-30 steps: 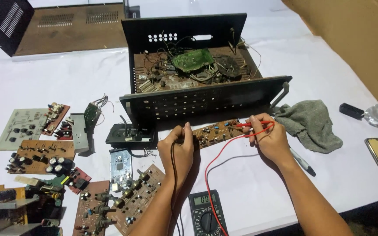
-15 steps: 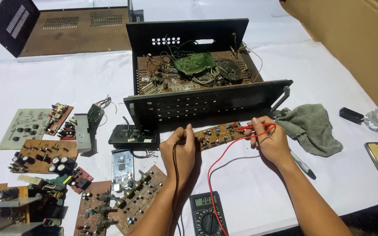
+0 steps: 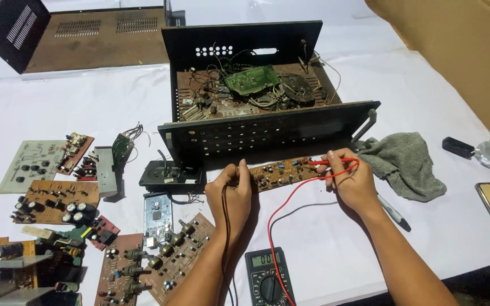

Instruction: Testing electronic components on a circuit board using a digital multimeter to diagnose faults.

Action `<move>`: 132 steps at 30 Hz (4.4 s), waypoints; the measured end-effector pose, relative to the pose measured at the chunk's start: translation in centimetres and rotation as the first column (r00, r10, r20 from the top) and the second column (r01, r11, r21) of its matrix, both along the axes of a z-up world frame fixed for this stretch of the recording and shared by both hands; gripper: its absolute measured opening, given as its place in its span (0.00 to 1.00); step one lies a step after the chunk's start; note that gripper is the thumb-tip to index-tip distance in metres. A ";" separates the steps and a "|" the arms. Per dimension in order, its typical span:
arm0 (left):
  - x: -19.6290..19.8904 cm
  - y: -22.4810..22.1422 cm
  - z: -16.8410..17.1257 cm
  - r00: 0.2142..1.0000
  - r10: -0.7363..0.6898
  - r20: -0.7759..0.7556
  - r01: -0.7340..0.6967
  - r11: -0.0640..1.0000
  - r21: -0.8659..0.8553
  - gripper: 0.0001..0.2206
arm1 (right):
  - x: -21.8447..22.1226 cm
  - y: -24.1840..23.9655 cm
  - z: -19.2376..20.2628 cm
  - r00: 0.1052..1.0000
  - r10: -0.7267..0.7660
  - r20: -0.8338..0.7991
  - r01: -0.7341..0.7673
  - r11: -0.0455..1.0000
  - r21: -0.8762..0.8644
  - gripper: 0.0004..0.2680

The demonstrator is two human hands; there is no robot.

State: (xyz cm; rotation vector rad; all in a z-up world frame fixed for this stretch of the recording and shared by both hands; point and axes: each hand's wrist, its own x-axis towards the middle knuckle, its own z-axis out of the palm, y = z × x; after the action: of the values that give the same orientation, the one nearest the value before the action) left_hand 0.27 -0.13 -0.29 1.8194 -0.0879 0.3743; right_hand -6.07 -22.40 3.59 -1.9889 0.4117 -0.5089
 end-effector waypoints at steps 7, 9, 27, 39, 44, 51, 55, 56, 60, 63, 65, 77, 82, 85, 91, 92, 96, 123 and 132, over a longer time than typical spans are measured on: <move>0.1 0.5 0.7 0.999 0.035 0.031 -0.034 0.999 -0.034 0.22 | 0.2 -0.9 -1.4 0.997 0.067 -0.043 -0.067 0.998 0.004 0.11; 0.0 0.3 0.9 0.999 0.041 0.021 -0.040 0.997 -0.064 0.22 | 0.3 -1.5 -2.4 0.992 0.100 -0.070 -0.097 0.994 0.044 0.12; 1.0 0.0 2.2 0.995 -0.010 -0.104 0.033 0.975 0.219 0.18 | -0.1 0.5 -0.7 0.997 0.083 0.002 -0.083 0.996 -0.041 0.11; 2.2 -0.3 3.0 0.957 -0.054 -0.285 0.109 0.978 0.179 0.14 | -0.6 1.3 0.9 0.998 0.042 0.050 -0.042 0.999 0.002 0.10; 2.0 0.1 3.6 0.966 -0.067 -0.251 0.133 0.958 0.255 0.14 | -0.5 0.9 0.7 0.998 0.036 0.049 -0.036 0.999 -0.007 0.11; 2.3 -0.2 3.2 0.969 -0.055 -0.242 0.102 0.976 0.190 0.16 | -0.2 1.6 1.1 0.999 0.039 0.015 -0.038 0.998 -0.043 0.11; 2.4 -0.2 2.3 0.969 -0.057 -0.239 0.100 0.980 0.173 0.16 | 0.4 1.6 0.3 0.998 0.055 0.017 -0.055 0.998 0.026 0.11; 2.5 -0.3 2.1 0.971 -0.068 -0.228 0.104 0.983 0.153 0.16 | 0.7 1.6 0.4 0.998 0.067 0.019 -0.068 0.997 0.044 0.11; 2.7 -0.3 1.8 0.978 -0.080 -0.191 0.112 0.980 0.164 0.17 | 1.7 2.1 1.3 0.993 0.120 -0.005 -0.119 0.990 0.080 0.10; 2.4 -0.4 1.8 0.988 -0.079 -0.136 0.103 0.977 0.185 0.17 | 1.9 2.7 1.6 0.968 0.244 -0.063 -0.245 0.969 -0.014 0.10; 2.6 -0.5 1.6 0.990 -0.075 -0.117 0.094 0.982 0.166 0.17 | 2.5 2.9 1.6 0.965 0.254 -0.070 -0.257 0.965 -0.042 0.09; 2.7 -0.8 0.5 0.999 -0.043 -0.022 0.046 0.979 0.197 0.18 | 2.4 2.3 -1.3 0.979 0.201 -0.030 -0.200 0.980 0.014 0.10; 2.8 -0.7 0.6 1.000 -0.027 0.006 0.026 0.982 0.186 0.17 | 2.3 3.1 -0.1 0.985 0.172 0.011 -0.172 0.985 -0.005 0.10; 2.9 -0.6 0.2 1.000 -0.026 0.012 0.023 0.981 0.195 0.17 | 2.2 2.7 -0.8 0.985 0.170 0.014 -0.170 0.985 -0.011 0.09; 3.1 -0.7 0.0 1.000 -0.016 -0.011 0.018 0.981 0.195 0.17 | 2.0 2.8 -0.4 0.990 0.139 0.005 -0.139 0.990 -0.010 0.09; 3.0 -0.6 0.1 1.000 -0.018 -0.006 0.019 0.981 0.191 0.17 | 1.9 2.9 -0.4 0.989 0.146 0.007 -0.146 0.989 -0.019 0.09; 2.8 0.1 1.6 1.000 -0.001 0.002 0.000 0.994 0.109 0.16 | 2.0 2.3 -0.9 0.991 0.130 0.022 -0.128 0.990 -0.054 0.09; 1.4 -0.3 0.4 1.000 -0.007 0.023 0.005 0.998 0.069 0.18 | 2.0 -0.3 -3.6 0.981 0.184 -0.060 -0.188 0.980 -0.059 0.09; 1.1 -0.4 0.4 0.999 -0.047 -0.007 0.047 0.996 0.073 0.17 | 1.3 0.6 -2.0 0.986 0.139 -0.096 -0.152 0.977 -0.148 0.12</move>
State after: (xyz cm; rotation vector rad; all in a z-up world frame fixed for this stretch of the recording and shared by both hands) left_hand 1.40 -0.54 0.12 1.8865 -0.1425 0.3371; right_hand -4.77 -21.78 1.61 -2.1777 0.2829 -0.3735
